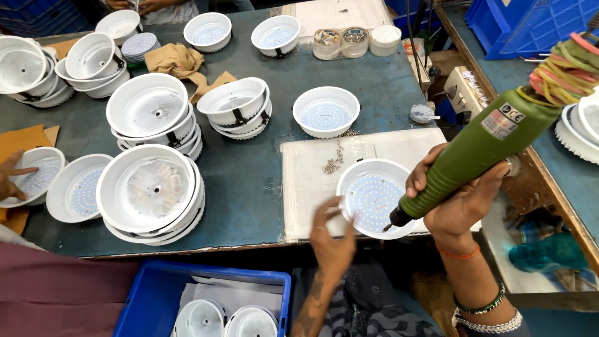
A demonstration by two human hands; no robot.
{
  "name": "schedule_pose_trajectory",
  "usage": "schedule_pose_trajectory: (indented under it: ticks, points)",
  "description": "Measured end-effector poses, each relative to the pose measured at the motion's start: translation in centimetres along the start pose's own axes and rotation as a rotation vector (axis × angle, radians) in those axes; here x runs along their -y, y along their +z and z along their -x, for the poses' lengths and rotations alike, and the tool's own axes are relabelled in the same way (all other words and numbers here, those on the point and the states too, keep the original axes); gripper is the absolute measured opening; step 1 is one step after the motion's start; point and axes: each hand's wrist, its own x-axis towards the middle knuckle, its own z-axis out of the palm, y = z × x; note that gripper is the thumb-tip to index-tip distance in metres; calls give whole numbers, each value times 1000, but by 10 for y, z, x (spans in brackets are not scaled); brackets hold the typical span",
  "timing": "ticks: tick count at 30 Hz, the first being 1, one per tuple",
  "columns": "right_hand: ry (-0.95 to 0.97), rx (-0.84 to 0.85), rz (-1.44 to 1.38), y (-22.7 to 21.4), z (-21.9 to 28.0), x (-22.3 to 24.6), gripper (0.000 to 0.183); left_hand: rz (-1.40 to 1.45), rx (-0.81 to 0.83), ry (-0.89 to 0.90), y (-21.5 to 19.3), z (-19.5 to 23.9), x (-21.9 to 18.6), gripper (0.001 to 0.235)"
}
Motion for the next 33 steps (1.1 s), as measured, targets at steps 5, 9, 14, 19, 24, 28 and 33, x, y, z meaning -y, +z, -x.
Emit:
schedule_pose_trajectory:
  ticks: [5,9,14,19,24,28,33]
  points:
    - [-42,-29,116,2,-2,-5,89,-13,-150,-385,-4,-29,52,35]
    - [-2,-1,96,-1,-1,-19,89,98,-98,-443,5,-27,57,43]
    - [52,34,61,-6,0,-36,91,-186,66,-451,22,-20,46,46]
    - [47,58,72,-9,7,-50,92,-179,33,-304,24,-10,54,33]
    - [92,85,21,-13,11,-63,93,-151,20,-304,26,-3,65,27]
    - [98,103,42,-15,13,-70,94,-145,37,-292,25,-3,67,25]
    - [109,111,60,-15,16,-75,95,-119,45,-288,25,-5,63,25]
